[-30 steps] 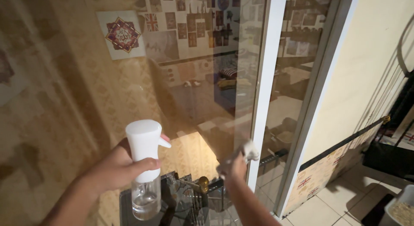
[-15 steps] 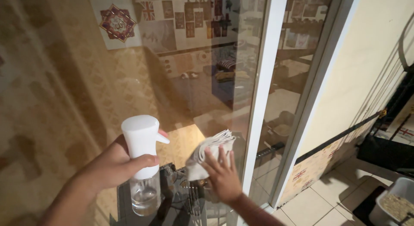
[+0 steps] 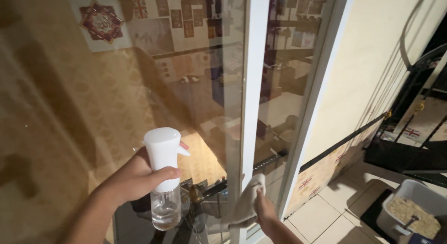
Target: The person sprays a glass window with a spray bottle and wipes it with a cloth. They clean the window pane and the frame, moving around the window to reach different areas.
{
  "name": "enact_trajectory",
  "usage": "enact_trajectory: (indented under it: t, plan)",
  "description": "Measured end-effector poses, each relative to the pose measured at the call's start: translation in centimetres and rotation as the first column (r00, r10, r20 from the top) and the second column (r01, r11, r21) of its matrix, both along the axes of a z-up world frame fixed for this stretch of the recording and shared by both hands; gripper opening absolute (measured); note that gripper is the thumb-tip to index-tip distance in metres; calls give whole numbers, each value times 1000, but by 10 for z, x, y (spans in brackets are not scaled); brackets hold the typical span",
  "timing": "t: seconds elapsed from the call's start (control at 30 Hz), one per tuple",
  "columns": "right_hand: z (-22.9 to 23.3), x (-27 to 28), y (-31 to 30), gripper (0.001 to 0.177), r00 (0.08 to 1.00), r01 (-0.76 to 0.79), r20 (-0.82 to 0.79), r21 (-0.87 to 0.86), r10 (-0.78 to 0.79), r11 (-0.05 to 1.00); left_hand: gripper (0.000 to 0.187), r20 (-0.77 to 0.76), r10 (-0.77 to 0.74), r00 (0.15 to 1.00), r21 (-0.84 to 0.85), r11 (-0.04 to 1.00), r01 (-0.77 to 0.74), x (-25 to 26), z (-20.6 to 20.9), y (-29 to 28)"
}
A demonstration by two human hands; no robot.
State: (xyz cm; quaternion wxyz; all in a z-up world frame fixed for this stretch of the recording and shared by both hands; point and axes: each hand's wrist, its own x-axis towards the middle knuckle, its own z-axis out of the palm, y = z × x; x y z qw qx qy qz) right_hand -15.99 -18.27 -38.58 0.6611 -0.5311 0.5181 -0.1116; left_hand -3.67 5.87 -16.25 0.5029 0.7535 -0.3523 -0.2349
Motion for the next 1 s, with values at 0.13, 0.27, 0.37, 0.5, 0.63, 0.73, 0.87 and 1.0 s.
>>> enact_trajectory:
  t: [0.13,0.27,0.37,0.5,0.63,0.73,0.87,1.0]
  plan:
    - [40,-7,-8,62,906,81,363,355,-217,931,41,1,23,1000,30,999,-23,-13,-1,-26]
    - [13,30,-61,68,797,273,416,399,-439,875,40,-21,19,1000,29,999,-18,-13,-12,-47]
    - [41,41,-74,54,801,278,480,232,-358,932,41,66,63,996,84,994,-68,-16,-6,-55]
    - [99,37,-63,64,712,109,651,267,-262,958,54,49,148,988,-63,987,-145,-21,-5,-64]
    - [103,38,-70,65,658,3,753,23,-19,1000,55,52,188,981,-41,982,-186,-30,5,-83]
    - [71,56,-95,59,660,-45,695,-342,285,939,56,73,200,977,-22,980,-199,-39,16,-99]
    - [77,61,-101,71,873,-195,174,-732,456,652,56,94,220,971,-11,975,-220,-32,10,-118]
    - [46,89,-117,45,862,-5,233,-884,450,468,37,133,146,980,-28,989,-144,-22,5,-125]
